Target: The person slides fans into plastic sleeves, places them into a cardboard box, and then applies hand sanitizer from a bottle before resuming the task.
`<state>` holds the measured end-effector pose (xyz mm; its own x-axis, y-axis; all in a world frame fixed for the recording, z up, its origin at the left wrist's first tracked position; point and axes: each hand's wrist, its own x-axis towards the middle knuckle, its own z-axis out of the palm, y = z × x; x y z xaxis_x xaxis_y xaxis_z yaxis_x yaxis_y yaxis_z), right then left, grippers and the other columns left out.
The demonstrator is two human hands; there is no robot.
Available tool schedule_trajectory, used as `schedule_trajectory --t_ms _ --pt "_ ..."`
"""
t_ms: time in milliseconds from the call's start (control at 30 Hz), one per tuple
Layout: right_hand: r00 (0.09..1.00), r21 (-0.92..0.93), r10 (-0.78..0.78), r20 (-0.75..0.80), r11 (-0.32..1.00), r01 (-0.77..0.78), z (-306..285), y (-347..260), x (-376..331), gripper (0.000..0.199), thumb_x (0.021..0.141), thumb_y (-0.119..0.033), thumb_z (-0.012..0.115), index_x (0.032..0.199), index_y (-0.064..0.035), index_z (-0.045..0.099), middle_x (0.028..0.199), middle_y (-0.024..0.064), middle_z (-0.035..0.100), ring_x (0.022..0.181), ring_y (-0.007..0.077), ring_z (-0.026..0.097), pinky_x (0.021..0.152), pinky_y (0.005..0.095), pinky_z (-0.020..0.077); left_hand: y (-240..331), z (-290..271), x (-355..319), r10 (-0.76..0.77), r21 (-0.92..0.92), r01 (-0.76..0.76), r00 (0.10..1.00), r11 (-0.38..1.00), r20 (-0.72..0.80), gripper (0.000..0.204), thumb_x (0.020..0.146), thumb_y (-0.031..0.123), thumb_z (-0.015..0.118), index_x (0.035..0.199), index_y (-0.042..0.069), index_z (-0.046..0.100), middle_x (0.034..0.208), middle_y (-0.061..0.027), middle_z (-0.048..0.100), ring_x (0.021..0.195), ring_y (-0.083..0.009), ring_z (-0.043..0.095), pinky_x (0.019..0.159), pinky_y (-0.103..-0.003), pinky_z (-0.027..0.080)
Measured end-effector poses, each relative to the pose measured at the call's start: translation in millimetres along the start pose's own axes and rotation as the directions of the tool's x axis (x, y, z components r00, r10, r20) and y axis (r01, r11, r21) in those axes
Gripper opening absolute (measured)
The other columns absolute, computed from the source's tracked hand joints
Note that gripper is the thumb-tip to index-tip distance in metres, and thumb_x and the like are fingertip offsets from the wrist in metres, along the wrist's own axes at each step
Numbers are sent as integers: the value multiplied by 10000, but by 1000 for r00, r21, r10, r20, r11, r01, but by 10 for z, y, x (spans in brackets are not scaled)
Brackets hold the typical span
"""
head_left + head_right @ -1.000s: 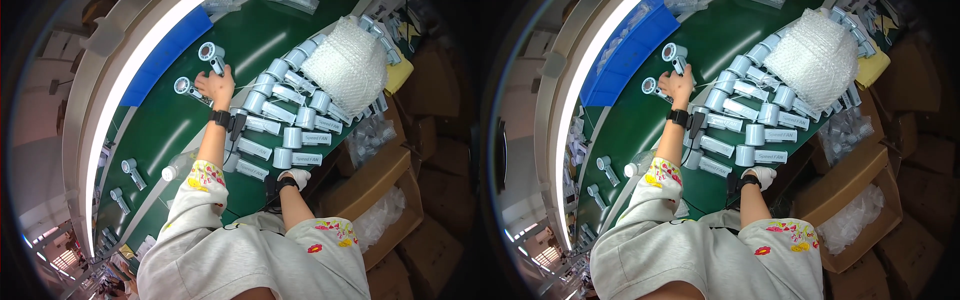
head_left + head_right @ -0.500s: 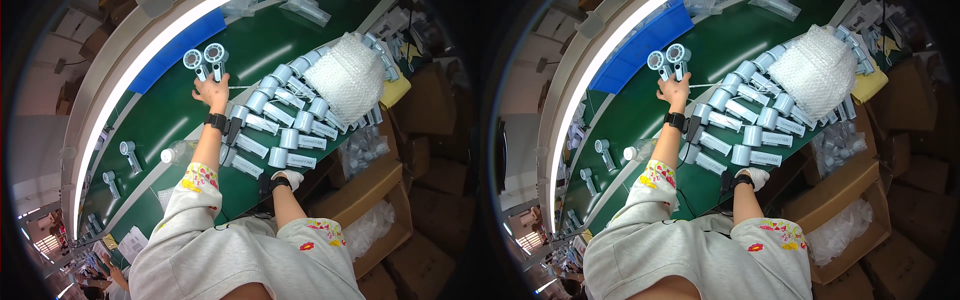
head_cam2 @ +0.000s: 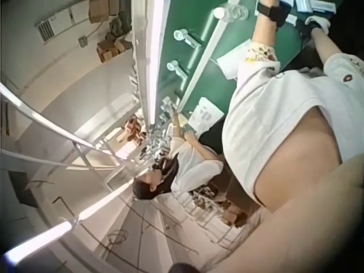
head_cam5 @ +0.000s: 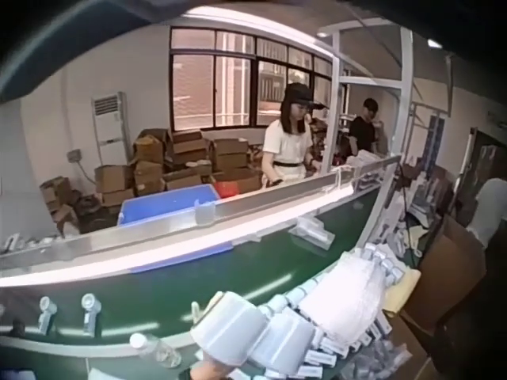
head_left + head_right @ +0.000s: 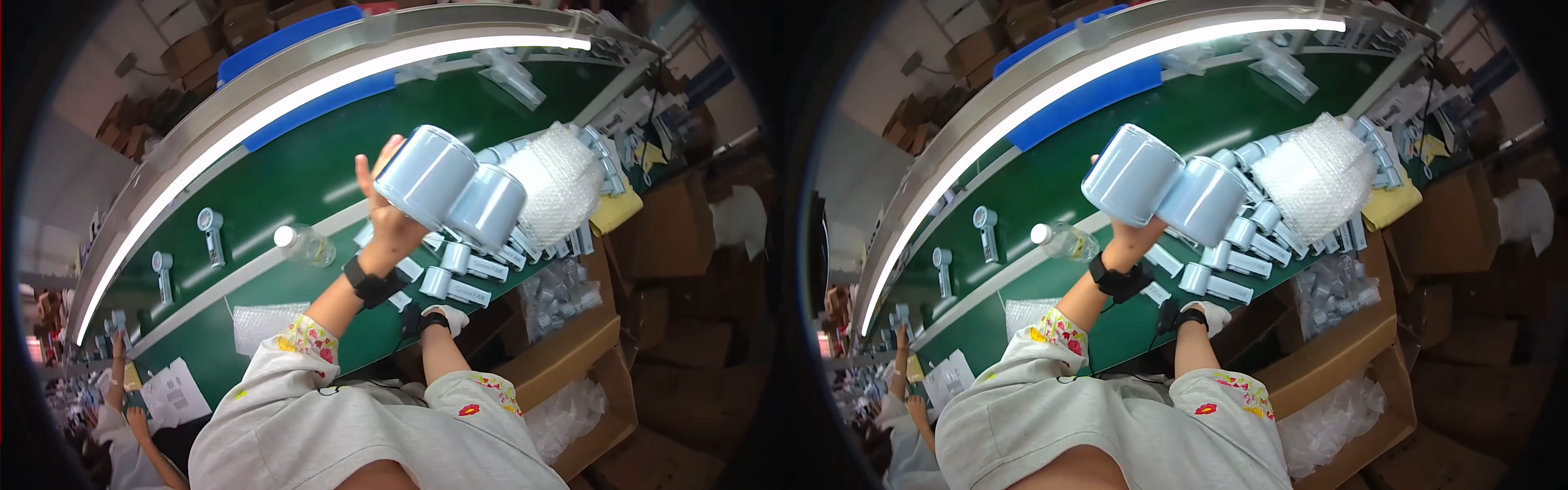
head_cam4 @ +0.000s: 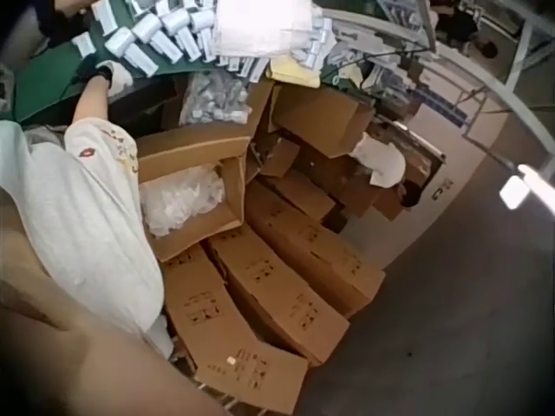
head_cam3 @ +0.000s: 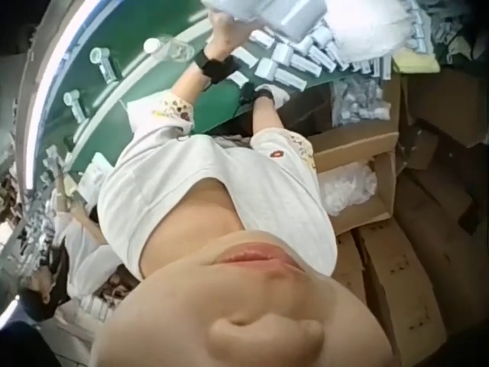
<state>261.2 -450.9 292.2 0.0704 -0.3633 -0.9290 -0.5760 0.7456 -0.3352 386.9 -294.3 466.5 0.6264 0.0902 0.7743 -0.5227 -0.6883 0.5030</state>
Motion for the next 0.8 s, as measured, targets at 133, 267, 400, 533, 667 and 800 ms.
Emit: schedule_trajectory --t_ms 133,267,400,533,667,800 --pt "999 -261 -40 5 965 40 -5 -48 63 368 842 -261 362 1073 -25 524 1124 197 562 1019 266 558 864 341 434 711 -411 -66 -500 -655 504 839 563 215 422 621 244 764 976 50 643 1143 -140 566 1101 -360 501 1007 -512 244" --pt "998 -522 -67 -1 851 56 85 -175 117 394 814 -277 434 1141 -58 448 1168 195 528 1051 236 538 890 322 412 817 -1054 -293 -358 -626 343 927 700 108 424 635 238 756 990 38 638 1171 -181 513 1110 -368 467 973 -424 310" --pt "994 -698 -108 -18 714 65 201 -217 152 488 787 -293 505 1210 -91 372 1212 193 495 1082 207 517 916 302 391 849 -2020 -800 -427 -477 494 869 727 250 412 622 202 750 979 27 641 1203 -225 433 1126 -337 438 912 -349 363" --pt "986 -782 -160 -46 620 64 184 -313 245 619 759 -309 577 1278 -124 295 1256 190 461 1114 177 497 942 283 369 360 -2508 -1370 -684 -31 692 719 722 120 383 627 235 734 950 42 657 1092 -193 463 1026 -344 476 874 -381 390" --pt "973 -818 -221 -73 572 69 322 -256 241 769 731 -325 648 1347 -156 219 1300 188 427 1146 147 476 968 263 347 -401 -2386 -1752 -876 508 739 478 441 66 392 641 310 708 950 71 670 1042 -188 465 968 -365 486 834 -416 413" --pt "950 -837 -293 -106 543 74 344 -250 249 888 711 -338 702 1398 -181 162 1333 187 402 1170 125 461 988 249 330 -820 -1880 -1877 -883 551 779 445 299 -149 407 642 358 699 946 89 674 1012 -188 469 924 -373 488 799 -437 414"
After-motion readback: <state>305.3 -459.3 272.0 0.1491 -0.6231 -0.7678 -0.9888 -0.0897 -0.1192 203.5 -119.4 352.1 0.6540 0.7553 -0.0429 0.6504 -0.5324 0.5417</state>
